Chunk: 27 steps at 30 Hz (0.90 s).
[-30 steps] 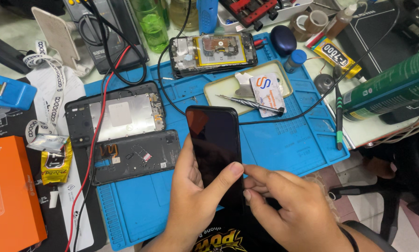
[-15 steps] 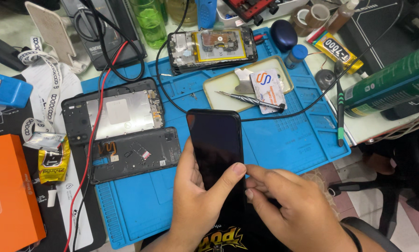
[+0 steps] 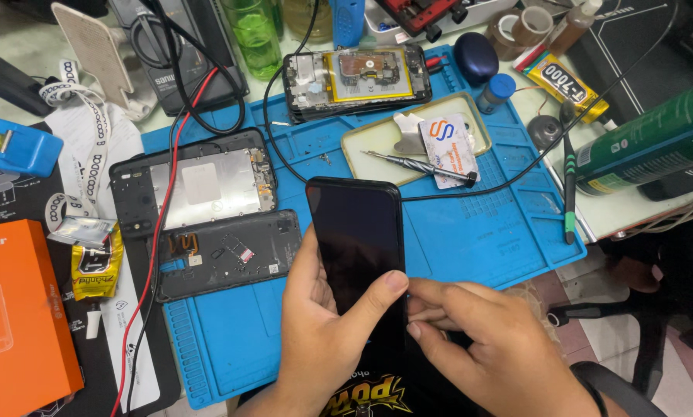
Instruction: The person uses a metal spudger to pry and separate the screen assembly from the smartphone frame, then lifts the screen and sets it aside. The person then picks up a second smartphone, presses the power button to turn it on, and places it back on the workbench.
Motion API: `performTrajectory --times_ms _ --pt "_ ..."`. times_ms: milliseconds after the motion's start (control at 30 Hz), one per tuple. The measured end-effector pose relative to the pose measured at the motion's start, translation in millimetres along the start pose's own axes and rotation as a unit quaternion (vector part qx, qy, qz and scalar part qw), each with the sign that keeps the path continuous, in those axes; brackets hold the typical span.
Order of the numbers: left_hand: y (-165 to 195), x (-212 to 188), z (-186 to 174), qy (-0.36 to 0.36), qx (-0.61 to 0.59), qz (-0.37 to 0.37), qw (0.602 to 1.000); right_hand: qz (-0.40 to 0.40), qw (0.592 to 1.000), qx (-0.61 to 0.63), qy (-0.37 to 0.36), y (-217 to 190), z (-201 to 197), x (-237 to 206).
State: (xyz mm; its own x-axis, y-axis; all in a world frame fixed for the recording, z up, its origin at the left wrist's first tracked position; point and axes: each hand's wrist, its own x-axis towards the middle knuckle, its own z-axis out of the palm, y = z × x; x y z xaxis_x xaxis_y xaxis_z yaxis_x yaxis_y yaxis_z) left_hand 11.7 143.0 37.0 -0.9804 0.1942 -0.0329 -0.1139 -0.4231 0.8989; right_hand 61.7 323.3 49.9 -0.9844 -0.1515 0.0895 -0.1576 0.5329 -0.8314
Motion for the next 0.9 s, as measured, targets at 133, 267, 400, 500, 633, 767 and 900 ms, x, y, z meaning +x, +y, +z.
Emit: performTrajectory --times_ms 133,267,400,500,633,767,900 --pt "0.1 -1.5 0.1 -0.002 0.033 0.008 0.999 0.039 0.998 0.032 -0.028 1.1 2.2 -2.0" --pt "0.3 -2.1 1.4 -0.013 0.013 0.009 1.000 -0.004 0.999 -0.051 0.005 -0.4 4.1 -5.6" --pt "0.2 -0.7 3.4 -0.020 0.024 -0.001 1.000 -0.024 0.997 -0.068 0.026 0.1 5.4 -7.5" --pt "-0.4 0.4 4.5 -0.024 0.025 -0.004 0.999 -0.027 0.997 -0.063 0.030 2.3 6.3 -8.0" --pt "0.4 -1.2 4.8 -0.036 0.030 -0.009 0.999 0.009 0.999 -0.013 0.037 4.7 6.0 -6.7" --pt "3.3 -3.5 7.0 -0.073 0.046 -0.004 0.996 0.021 0.992 0.102 0.064 4.7 3.6 -2.8" --pt "8.5 -2.6 9.7 -0.084 0.086 0.008 0.993 0.008 0.974 0.212 0.077 2.2 4.5 -0.3"
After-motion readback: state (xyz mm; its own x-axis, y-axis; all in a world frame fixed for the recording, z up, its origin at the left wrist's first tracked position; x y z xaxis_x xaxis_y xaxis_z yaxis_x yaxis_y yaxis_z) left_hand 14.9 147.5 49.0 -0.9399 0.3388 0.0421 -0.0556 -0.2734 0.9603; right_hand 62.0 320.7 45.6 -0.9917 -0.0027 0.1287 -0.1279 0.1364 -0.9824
